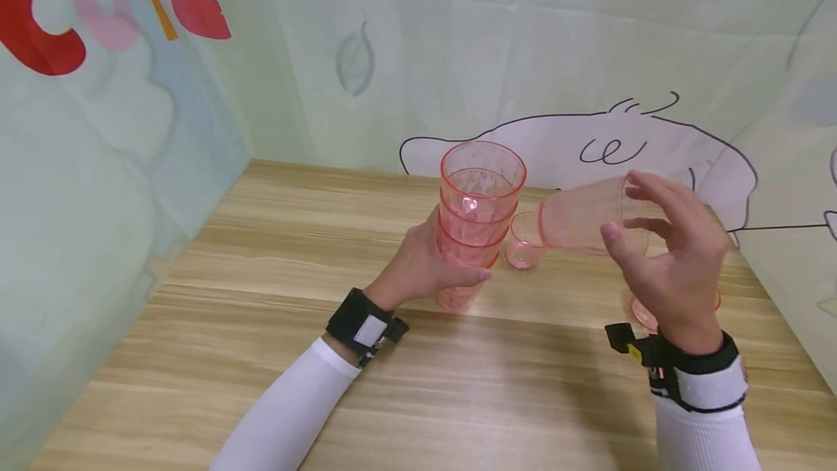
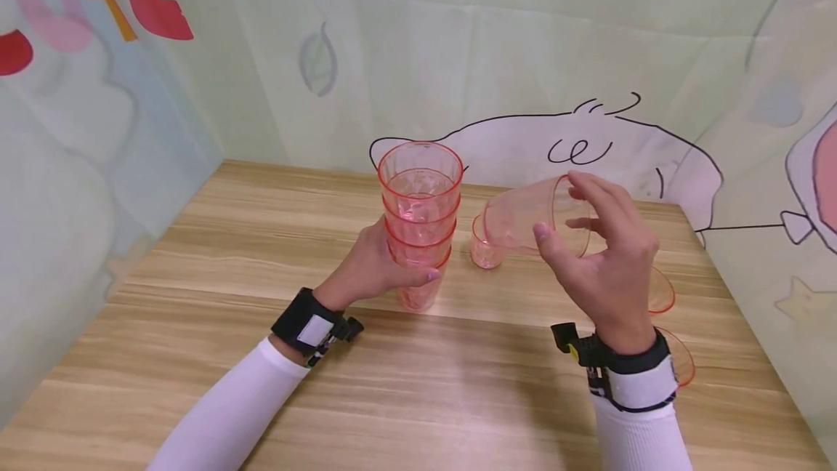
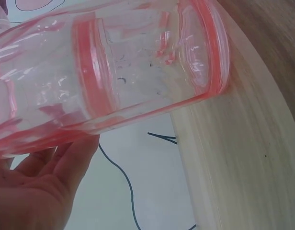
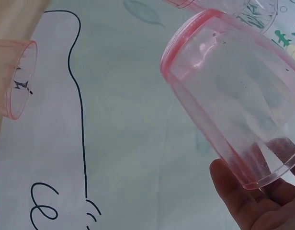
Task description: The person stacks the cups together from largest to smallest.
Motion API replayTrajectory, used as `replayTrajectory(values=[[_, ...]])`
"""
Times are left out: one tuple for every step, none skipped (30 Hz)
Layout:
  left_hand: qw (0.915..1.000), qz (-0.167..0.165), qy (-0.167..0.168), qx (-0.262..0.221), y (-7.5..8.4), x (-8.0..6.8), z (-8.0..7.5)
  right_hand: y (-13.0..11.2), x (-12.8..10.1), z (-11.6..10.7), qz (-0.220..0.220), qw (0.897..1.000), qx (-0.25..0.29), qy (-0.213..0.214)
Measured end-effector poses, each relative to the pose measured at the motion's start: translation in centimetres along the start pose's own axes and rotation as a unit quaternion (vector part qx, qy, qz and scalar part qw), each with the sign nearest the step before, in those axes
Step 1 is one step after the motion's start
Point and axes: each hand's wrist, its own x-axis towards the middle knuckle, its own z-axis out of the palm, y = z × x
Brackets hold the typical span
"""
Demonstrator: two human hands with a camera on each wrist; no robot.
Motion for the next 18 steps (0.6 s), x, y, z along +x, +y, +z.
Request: replayTrajectory(values=[[1.0000, -0.002, -0.002, -0.001, 0.0, 0.0, 0.0, 0.0, 0.0, 0.0, 0.000, 1.000, -0.001, -0.001], [1.0000, -0.004, -0.003, -0.002, 0.0, 0.0, 0.1, 0.0, 0.1, 0.0, 0.000, 1.000, -0.001, -0.002], [1.0000, -0.006, -0.005, -0.003, 0.0, 0.1, 0.1, -0.1, 0.1, 0.0, -0.001, 1.000, -0.003, -0.003], [1.0000, -0.007, -0.005, -0.002, 0.0, 0.1, 0.2, -0.1, 0.1, 0.0, -0.002, 1.000, -0.003, -0.004], [1.0000, -0.008, -0.006, -0.002, 0.0, 0.1, 0.2, -0.2, 0.2, 0.0, -0.004, 1.000, -0.003, -0.004], [0.9999, -0.008, -0.006, -0.003, 0.0, 0.1, 0.2, -0.2, 0.2, 0.0, -0.004, 1.000, -0.002, -0.001], [0.9999, -0.008, -0.006, -0.003, 0.0, 0.2, 0.2, -0.3, 0.2, 0.1, -0.004, 1.000, 0.002, 0.002], [0.9999, -0.009, -0.006, -0.004, 0.0, 0.2, 0.3, -0.4, 0.2, 0.1, -0.003, 1.000, 0.005, 0.005], [0.9999, -0.011, -0.007, -0.006, 0.0, 0.2, 0.3, -0.6, 0.2, 0.1, -0.003, 1.000, 0.010, 0.011], [0.9999, -0.012, -0.007, -0.008, 0.0, 0.3, 0.3, -0.7, 0.3, 0.0, -0.002, 1.000, 0.016, 0.018], [0.9998, -0.013, -0.008, -0.011, 0.0, 0.3, 0.4, -0.8, 0.4, 0.0, -0.002, 0.999, 0.022, 0.026], [0.9997, -0.016, -0.008, -0.014, 0.0, 0.3, 0.4, -0.9, 0.4, 0.0, 0.000, 0.999, 0.028, 0.032], [0.9997, -0.018, -0.008, -0.017, 0.0, 0.3, 0.5, -1.0, 0.5, 0.0, 0.001, 0.999, 0.035, 0.037], [0.9996, -0.021, -0.008, -0.020, 0.0, 0.3, 0.5, -1.1, 0.5, 0.0, 0.001, 0.998, 0.038, 0.042], [0.9994, -0.024, -0.008, -0.024, 0.0, 0.2, 0.6, -1.1, 0.6, 0.0, 0.002, 0.998, 0.044, 0.046], [0.9992, -0.026, -0.009, -0.029, -0.1, 0.2, 0.6, -1.2, 0.6, 0.0, 0.003, 0.998, 0.046, 0.047], [0.9990, -0.027, -0.010, -0.033, -0.1, 0.2, 0.7, -1.2, 0.6, 0.1, 0.005, 0.998, 0.047, 0.049], [0.9988, -0.028, -0.012, -0.038, -0.1, 0.2, 0.7, -1.3, 0.6, 0.1, 0.006, 0.998, 0.049, 0.050]])
